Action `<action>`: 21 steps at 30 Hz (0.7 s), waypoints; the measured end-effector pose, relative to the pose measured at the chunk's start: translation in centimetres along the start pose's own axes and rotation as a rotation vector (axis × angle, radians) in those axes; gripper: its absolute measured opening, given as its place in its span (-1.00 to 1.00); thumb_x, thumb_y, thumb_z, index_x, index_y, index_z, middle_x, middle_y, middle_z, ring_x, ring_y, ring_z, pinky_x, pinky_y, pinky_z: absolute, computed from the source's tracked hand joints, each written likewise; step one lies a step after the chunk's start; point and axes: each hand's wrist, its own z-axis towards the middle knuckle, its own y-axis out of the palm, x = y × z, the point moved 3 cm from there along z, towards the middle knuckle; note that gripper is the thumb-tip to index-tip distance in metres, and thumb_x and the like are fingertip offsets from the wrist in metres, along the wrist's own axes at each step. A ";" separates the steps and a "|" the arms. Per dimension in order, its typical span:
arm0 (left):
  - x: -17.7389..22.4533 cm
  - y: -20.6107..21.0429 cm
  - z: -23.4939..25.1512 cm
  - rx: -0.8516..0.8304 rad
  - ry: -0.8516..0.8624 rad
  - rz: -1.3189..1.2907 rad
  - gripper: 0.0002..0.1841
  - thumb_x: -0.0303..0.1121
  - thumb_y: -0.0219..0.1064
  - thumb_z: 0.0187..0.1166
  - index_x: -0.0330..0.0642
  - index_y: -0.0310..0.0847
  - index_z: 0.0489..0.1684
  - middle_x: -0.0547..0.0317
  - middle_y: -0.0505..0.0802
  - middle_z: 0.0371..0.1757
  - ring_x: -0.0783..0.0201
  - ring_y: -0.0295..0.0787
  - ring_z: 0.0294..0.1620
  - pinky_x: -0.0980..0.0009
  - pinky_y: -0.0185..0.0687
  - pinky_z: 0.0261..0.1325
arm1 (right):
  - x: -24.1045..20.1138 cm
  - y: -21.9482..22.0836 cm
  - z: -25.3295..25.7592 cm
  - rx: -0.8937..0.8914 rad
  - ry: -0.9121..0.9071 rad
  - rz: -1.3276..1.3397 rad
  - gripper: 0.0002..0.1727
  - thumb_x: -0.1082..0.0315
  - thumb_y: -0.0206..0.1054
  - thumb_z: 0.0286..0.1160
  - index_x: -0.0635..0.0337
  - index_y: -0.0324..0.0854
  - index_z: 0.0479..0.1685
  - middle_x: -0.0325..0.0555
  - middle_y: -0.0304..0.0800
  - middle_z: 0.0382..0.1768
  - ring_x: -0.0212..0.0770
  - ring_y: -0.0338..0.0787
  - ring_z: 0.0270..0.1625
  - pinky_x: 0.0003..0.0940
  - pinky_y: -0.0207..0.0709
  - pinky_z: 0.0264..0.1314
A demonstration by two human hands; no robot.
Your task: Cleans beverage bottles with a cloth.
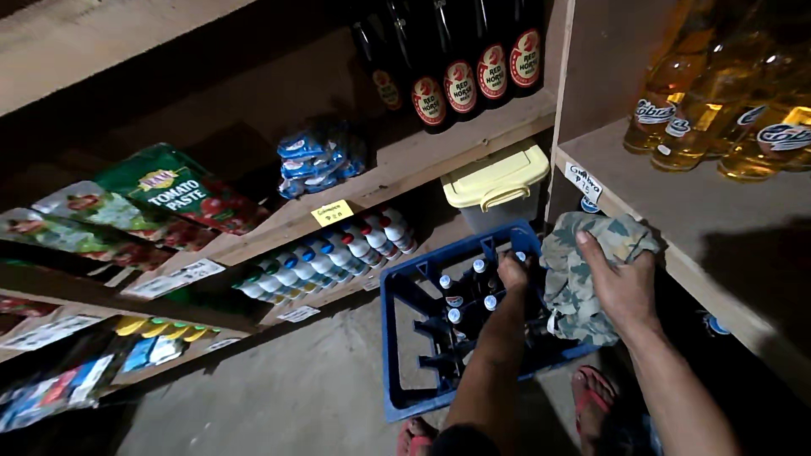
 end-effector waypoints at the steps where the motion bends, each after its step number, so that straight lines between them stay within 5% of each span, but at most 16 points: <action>1: -0.1 -0.6 0.0 -0.014 0.014 0.033 -0.56 -0.26 0.42 0.58 -0.38 0.67 0.32 -0.35 0.64 0.47 -0.21 0.63 0.45 -0.06 0.49 0.51 | 0.0 0.0 0.0 0.001 0.001 -0.004 -0.28 0.10 0.46 0.51 0.56 0.38 0.40 0.15 0.72 0.14 -0.38 0.73 0.21 -0.43 0.57 0.34; 6: 1.0 -7.3 -1.9 0.162 0.271 -0.124 -0.61 -0.26 0.54 0.43 -0.43 0.79 0.04 -0.37 0.77 0.17 -0.21 0.73 0.25 -0.08 0.59 0.38 | 0.1 -0.2 0.4 -0.018 0.125 0.006 -0.21 0.07 0.44 0.57 0.55 0.28 0.54 0.32 0.62 0.34 -0.09 0.66 0.42 -0.18 0.47 0.54; 10: 4.6 -15.5 -5.7 0.315 0.591 -0.445 -0.76 -0.33 0.51 0.34 -0.39 0.76 -0.30 -0.16 0.77 -0.09 -0.06 0.62 0.15 0.03 0.49 0.29 | 1.0 0.0 1.3 -0.033 0.188 0.225 -0.25 0.06 0.36 0.62 0.45 0.27 0.60 0.26 0.58 0.41 -0.09 0.64 0.44 -0.14 0.52 0.50; 13: 8.3 -20.0 -9.3 0.381 0.645 -0.639 -0.78 -0.25 0.40 0.41 -0.24 0.66 -0.44 0.14 0.68 -0.16 0.28 0.57 0.02 0.32 0.49 0.12 | -0.1 1.1 0.5 -0.134 0.180 0.451 -0.23 -0.16 -0.13 0.83 0.33 0.14 0.72 0.16 0.49 0.51 -0.21 0.59 0.47 -0.20 0.53 0.50; 15: 10.1 -21.0 -11.9 0.404 0.688 -0.678 -0.74 -0.18 0.36 0.45 -0.17 0.62 -0.54 0.26 0.66 -0.22 0.41 0.57 -0.04 0.45 0.50 0.03 | -1.7 1.9 -1.6 -0.262 0.041 0.460 -0.12 -0.21 -0.36 0.82 0.47 0.04 0.74 0.25 0.41 0.58 -0.25 0.50 0.57 -0.29 0.41 0.62; 18: 11.2 -20.7 -15.6 0.404 0.750 -0.679 -0.71 -0.22 0.31 0.48 -0.18 0.62 -0.62 0.27 0.65 -0.33 0.38 0.56 -0.05 0.43 0.44 0.12 | -3.7 3.4 -7.2 -0.248 -0.342 0.150 -0.37 0.13 -0.07 0.79 0.67 0.57 0.26 0.37 0.79 0.15 -0.03 0.77 0.33 -0.16 0.54 0.47; 21: 11.8 -20.5 -18.6 0.378 0.795 -0.706 -0.74 -0.30 0.30 0.43 -0.16 0.63 -0.68 0.32 0.65 -0.38 0.45 0.59 -0.11 0.51 0.47 0.10 | -2.0 3.1 -9.8 -0.023 -0.600 -0.043 -0.54 0.27 0.21 0.54 0.65 0.67 0.02 0.39 0.85 -0.06 0.13 0.90 0.08 -0.06 0.68 0.26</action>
